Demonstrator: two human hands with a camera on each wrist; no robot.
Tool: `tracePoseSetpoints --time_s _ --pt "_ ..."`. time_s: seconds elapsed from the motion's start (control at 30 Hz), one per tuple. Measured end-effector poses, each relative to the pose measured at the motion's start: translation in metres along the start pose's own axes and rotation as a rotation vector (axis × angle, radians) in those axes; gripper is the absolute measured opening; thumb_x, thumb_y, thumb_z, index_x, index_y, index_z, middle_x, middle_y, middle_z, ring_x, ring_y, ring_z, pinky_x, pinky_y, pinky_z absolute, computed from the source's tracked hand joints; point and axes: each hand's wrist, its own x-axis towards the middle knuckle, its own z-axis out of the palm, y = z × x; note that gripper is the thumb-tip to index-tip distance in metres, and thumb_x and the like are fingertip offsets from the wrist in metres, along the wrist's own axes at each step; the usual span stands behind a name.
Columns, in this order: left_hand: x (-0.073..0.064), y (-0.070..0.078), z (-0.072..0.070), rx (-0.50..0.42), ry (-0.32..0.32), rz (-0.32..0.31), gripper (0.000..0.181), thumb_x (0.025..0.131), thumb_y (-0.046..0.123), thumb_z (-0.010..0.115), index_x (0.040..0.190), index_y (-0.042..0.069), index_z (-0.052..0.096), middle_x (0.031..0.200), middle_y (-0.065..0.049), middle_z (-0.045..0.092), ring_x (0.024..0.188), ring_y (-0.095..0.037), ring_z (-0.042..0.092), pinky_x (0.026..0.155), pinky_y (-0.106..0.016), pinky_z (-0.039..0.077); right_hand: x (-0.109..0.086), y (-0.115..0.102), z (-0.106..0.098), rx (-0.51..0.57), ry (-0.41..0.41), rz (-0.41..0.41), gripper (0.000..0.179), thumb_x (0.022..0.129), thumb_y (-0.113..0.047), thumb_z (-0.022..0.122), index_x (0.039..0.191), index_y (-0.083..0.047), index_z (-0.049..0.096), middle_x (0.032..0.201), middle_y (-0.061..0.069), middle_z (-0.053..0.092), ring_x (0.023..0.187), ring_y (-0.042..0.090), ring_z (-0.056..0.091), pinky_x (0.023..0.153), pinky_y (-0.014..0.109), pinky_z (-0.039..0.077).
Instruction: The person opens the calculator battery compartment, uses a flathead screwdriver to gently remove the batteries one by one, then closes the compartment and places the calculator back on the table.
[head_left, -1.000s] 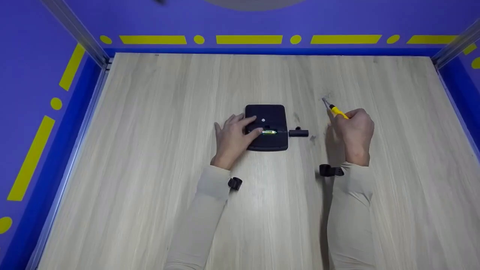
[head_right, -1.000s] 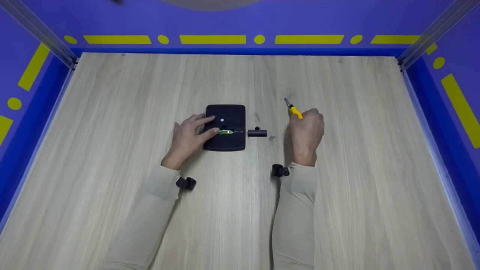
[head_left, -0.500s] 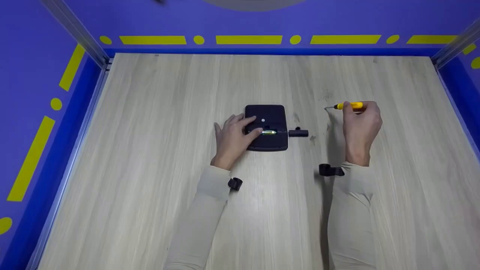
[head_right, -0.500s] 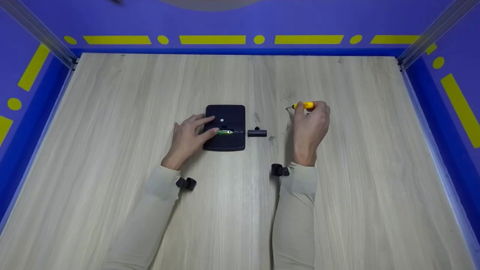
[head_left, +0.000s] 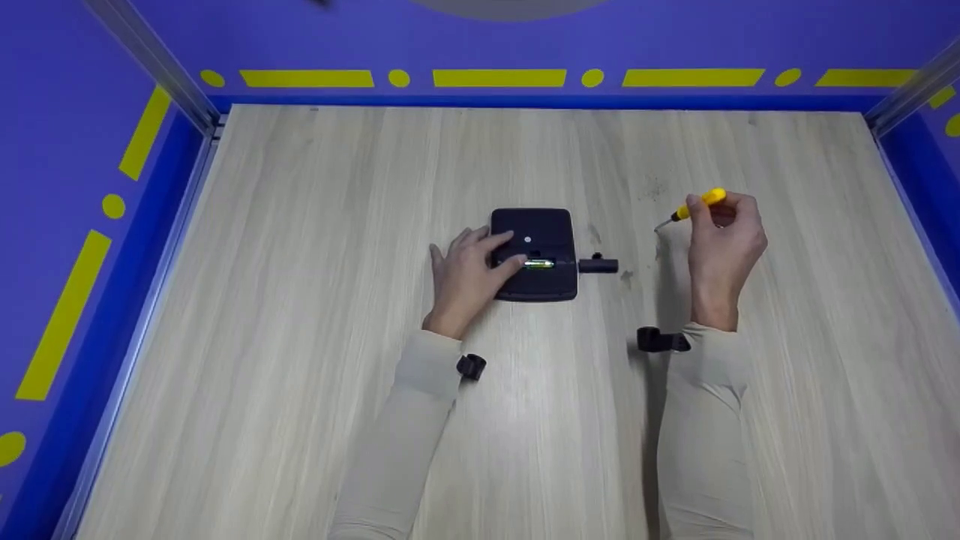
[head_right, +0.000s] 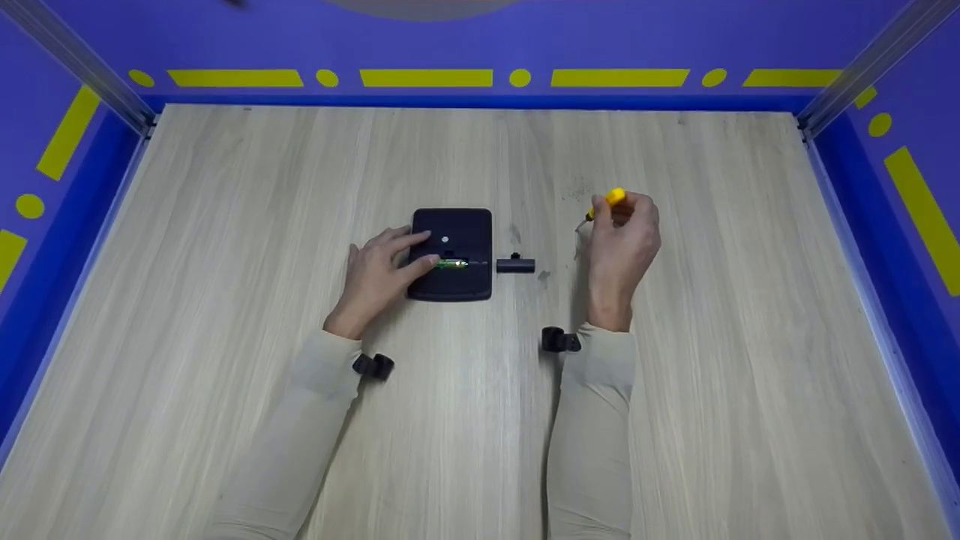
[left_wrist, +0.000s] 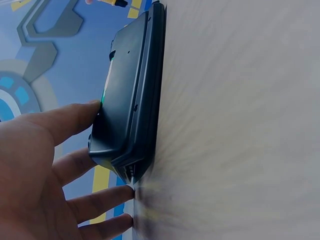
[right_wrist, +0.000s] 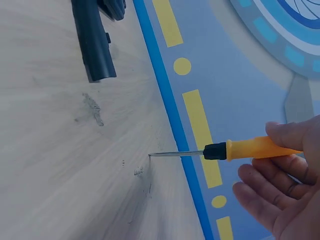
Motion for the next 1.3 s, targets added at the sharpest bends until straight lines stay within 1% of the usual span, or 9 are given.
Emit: tracePoseSetpoints --time_s 0.1,0.2,0.3,0.4,0.5,0.7,0.93,1.13,1.3 --pt "0.000 0.000 0.000 0.003 -0.003 0.001 0.053 0.100 0.048 0.072 0.145 0.022 0.068 0.157 -0.012 0.054 0.152 -0.035 0.039 0.121 -0.076 0.003 0.000 0.000 0.001 0.013 0.013 -0.021 0.036 0.101 -0.029 0.076 0.124 -0.002 0.069 0.114 0.006 0.070 0.094 0.007 0.062 0.080 0.022 0.048" --pt "0.000 0.000 0.000 0.005 -0.003 0.003 0.053 0.100 0.048 0.072 0.145 0.022 0.068 0.157 -0.012 0.054 0.152 -0.035 0.039 0.121 -0.077 0.003 -0.001 0.001 0.000 0.007 0.015 -0.054 0.037 0.103 -0.028 0.074 0.127 -0.001 0.070 0.117 0.009 0.071 0.097 0.010 0.063 0.084 0.022 0.049" --pt "0.000 0.001 0.000 0.009 -0.003 0.006 0.053 0.100 0.049 0.072 0.145 0.022 0.068 0.157 -0.012 0.054 0.152 -0.035 0.039 0.120 -0.077 0.003 -0.001 0.002 0.000 0.005 0.007 -0.097 0.038 0.106 -0.027 0.069 0.130 0.002 0.069 0.121 0.013 0.069 0.102 0.014 0.064 0.087 0.023 0.049" --pt "0.000 0.001 0.001 0.012 0.000 0.013 0.053 0.100 0.048 0.073 0.145 0.021 0.069 0.157 -0.012 0.055 0.152 -0.035 0.040 0.120 -0.077 0.004 -0.002 0.003 0.001 0.020 -0.007 -0.114 0.038 0.108 -0.027 0.065 0.131 0.003 0.069 0.122 0.013 0.067 0.103 0.015 0.063 0.086 0.022 0.051" --pt "0.001 0.001 0.001 0.017 0.004 0.017 0.052 0.100 0.048 0.073 0.144 0.020 0.069 0.156 -0.013 0.055 0.151 -0.036 0.041 0.120 -0.077 0.004 -0.002 0.003 0.002 0.050 -0.022 -0.115 0.037 0.108 -0.026 0.064 0.131 0.003 0.068 0.122 0.011 0.065 0.102 0.012 0.062 0.086 0.021 0.053" --pt "0.001 0.001 0.001 0.017 0.002 0.008 0.052 0.100 0.047 0.073 0.144 0.021 0.069 0.156 -0.012 0.055 0.152 -0.035 0.040 0.120 -0.077 0.004 -0.002 0.003 0.003 0.095 -0.025 -0.112 0.035 0.107 -0.021 0.067 0.133 0.002 0.066 0.123 0.010 0.067 0.104 0.011 0.063 0.088 0.022 0.055" --pt "0.001 0.000 0.001 0.015 0.004 -0.005 0.052 0.099 0.048 0.073 0.144 0.022 0.069 0.156 -0.011 0.056 0.152 -0.035 0.040 0.121 -0.076 0.004 0.000 0.003 0.004 0.160 -0.039 -0.067 0.034 0.106 -0.019 0.068 0.133 0.001 0.065 0.123 0.008 0.067 0.109 0.012 0.064 0.092 0.024 0.056" --pt "0.002 0.000 0.001 0.020 0.005 -0.004 0.051 0.099 0.048 0.073 0.144 0.022 0.069 0.155 -0.011 0.056 0.151 -0.035 0.041 0.121 -0.077 0.005 -0.002 0.001 0.007 0.204 -0.022 -0.110 0.032 0.106 -0.010 0.067 0.135 0.004 0.062 0.116 0.004 0.064 0.102 0.010 0.061 0.090 0.024 0.055" --pt "0.002 0.000 0.001 0.017 0.006 -0.001 0.051 0.100 0.048 0.073 0.144 0.023 0.069 0.155 -0.011 0.056 0.151 -0.035 0.041 0.121 -0.077 0.005 -0.010 -0.013 0.004 0.231 -0.036 -0.121 0.033 0.106 -0.003 0.064 0.137 0.007 0.058 0.115 0.002 0.060 0.099 0.011 0.061 0.089 0.025 0.056"
